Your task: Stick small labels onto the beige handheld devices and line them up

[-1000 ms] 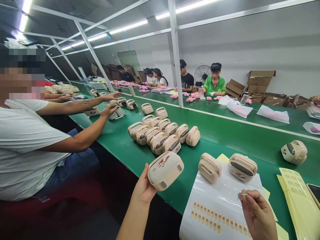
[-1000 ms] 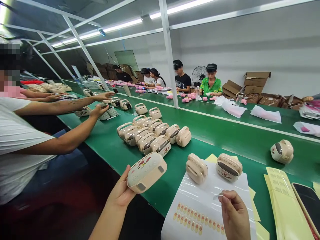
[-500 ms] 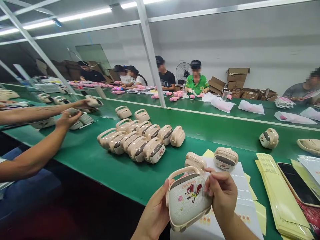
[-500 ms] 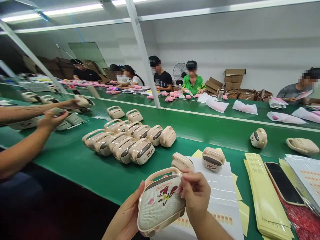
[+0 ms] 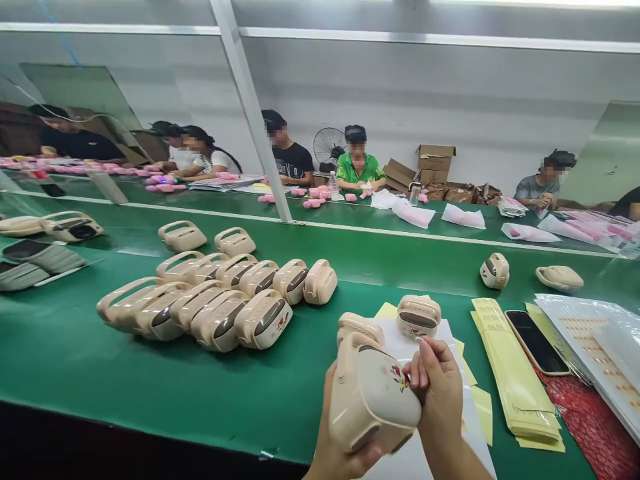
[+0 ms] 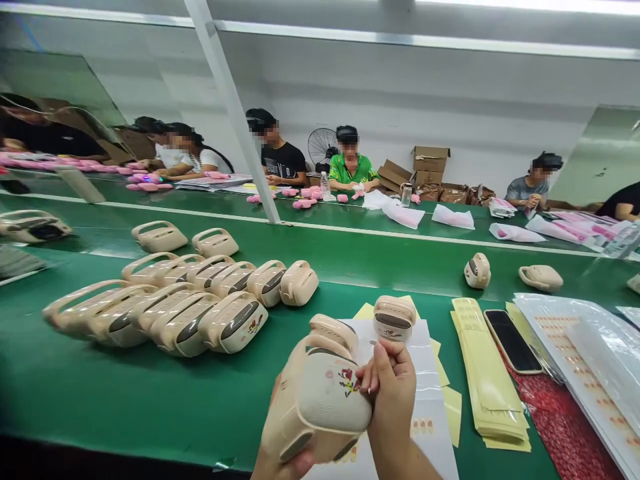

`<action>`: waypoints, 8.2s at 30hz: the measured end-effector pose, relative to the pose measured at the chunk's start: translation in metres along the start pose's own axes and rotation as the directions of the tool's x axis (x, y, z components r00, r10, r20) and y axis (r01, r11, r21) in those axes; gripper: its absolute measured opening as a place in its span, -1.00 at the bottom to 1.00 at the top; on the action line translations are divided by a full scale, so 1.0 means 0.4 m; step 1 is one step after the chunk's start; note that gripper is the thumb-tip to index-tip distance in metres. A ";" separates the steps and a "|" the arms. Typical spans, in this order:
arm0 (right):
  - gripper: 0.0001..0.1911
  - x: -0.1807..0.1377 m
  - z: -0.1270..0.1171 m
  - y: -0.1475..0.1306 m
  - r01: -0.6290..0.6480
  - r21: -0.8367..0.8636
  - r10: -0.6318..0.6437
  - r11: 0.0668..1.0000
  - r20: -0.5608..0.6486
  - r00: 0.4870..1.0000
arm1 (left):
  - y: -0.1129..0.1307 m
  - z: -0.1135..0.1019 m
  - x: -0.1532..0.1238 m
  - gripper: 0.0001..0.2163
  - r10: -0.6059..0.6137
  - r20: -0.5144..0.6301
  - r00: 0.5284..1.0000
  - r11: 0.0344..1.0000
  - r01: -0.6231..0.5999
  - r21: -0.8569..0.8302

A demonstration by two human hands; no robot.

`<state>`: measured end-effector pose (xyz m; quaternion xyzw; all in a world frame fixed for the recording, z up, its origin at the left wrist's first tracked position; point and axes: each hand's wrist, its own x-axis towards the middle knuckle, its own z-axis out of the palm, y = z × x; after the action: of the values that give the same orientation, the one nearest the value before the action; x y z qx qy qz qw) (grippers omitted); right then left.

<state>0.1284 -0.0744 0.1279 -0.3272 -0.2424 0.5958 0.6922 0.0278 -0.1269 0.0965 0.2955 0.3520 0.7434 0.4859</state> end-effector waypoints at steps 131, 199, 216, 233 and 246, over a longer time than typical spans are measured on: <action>-0.96 -0.074 -0.024 0.038 0.189 -0.828 0.336 0.527 0.408 0.849 | -0.100 -0.140 -0.065 -0.50 0.064 0.416 0.907 0.708 0.252 -0.659; -0.95 -0.009 -0.131 -0.008 0.160 -0.844 0.346 0.512 0.372 0.861 | -0.080 -0.200 -0.058 -0.17 0.195 -0.110 0.975 0.967 -0.172 0.189; -0.85 -0.050 -0.021 -0.053 0.235 -0.885 0.506 0.402 0.428 0.749 | -0.032 -0.204 0.006 -0.34 0.140 0.567 0.812 0.764 -0.453 0.460; -0.85 -0.082 -0.116 0.011 0.793 -0.573 0.021 0.206 0.813 0.582 | -0.028 -0.207 0.010 -0.30 0.175 0.848 0.501 0.205 -0.861 0.466; -0.57 0.024 -0.155 0.038 0.084 -0.588 0.421 0.804 0.664 0.617 | -0.079 -0.172 -0.026 -0.41 0.127 0.654 0.745 0.756 -0.499 0.422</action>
<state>0.1648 -0.0739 0.0747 -0.2534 -0.6448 0.6421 0.3282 -0.0060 -0.1438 0.0302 0.7001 0.3321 0.5461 0.3184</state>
